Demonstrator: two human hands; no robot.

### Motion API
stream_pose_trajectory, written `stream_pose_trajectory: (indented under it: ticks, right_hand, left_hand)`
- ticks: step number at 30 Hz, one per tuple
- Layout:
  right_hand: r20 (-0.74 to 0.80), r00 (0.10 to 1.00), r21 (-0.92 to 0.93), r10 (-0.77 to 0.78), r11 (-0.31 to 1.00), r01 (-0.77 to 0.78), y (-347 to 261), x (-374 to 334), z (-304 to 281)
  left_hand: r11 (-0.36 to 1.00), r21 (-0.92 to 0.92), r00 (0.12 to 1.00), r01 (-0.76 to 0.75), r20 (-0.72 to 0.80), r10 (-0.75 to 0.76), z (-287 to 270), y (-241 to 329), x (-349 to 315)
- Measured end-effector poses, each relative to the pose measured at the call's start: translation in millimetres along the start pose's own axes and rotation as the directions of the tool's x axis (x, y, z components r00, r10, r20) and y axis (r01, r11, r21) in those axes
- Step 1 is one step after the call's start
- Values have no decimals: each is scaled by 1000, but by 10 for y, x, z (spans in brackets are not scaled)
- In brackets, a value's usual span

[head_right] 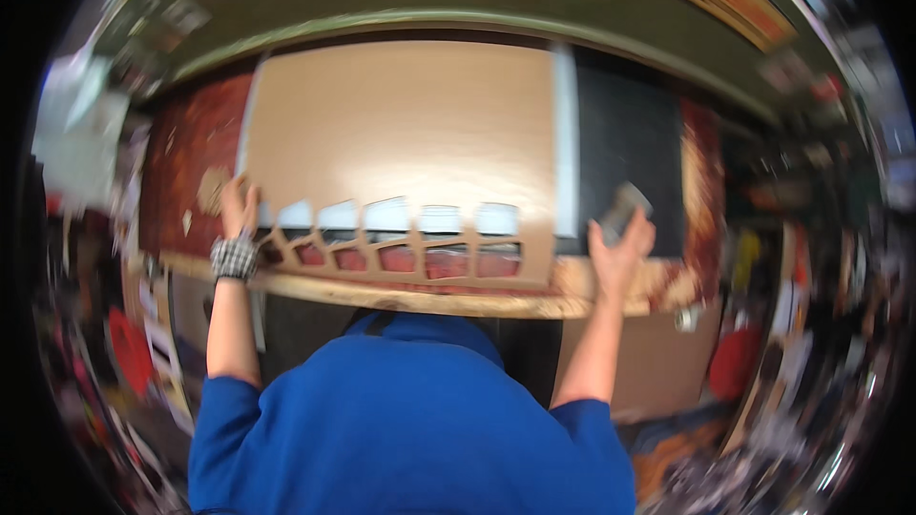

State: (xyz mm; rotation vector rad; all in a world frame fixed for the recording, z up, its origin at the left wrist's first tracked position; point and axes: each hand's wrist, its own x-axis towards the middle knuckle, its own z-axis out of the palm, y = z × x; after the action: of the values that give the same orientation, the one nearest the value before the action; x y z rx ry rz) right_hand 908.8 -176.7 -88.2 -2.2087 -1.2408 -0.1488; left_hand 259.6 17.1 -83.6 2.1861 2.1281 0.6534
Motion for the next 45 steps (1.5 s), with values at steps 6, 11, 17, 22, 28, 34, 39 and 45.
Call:
stream_pose_trajectory:
  ticks: [6,11,17,22,28,34,39,45]
  right_hand:
    - [-32,999,223,24,975,-16,38,77,-24]
    - [56,963,683,262,694,-229,-954,67,-107]
    - [217,958,887,-190,448,-113,-3427,-358,658]
    - [392,834,807,-388,581,-108,-4942,-662,1475]
    - [271,826,544,-495,786,292,-5395,-975,1788]
    - [410,819,822,-401,551,-141,-4971,-583,1990]
    - [-176,982,650,66,757,66,-3930,967,1426]
    - [-412,911,157,-33,982,106,-3295,2276,1047]
  left_hand:
    - [982,27,963,189,-202,-180,-14,376,104]
    - [980,-43,958,196,-203,-201,-128,562,136]
    - [963,-150,954,223,-169,-247,-211,545,149]
    - [940,-290,969,181,-113,-221,-229,405,117]
    - [952,-289,966,98,-203,-161,-180,321,150]
    - [947,-310,976,84,-166,-141,-58,225,384]
    - [960,-280,982,-5,-180,-48,-123,173,598]
    - [945,-322,998,-62,-15,60,-71,338,642]
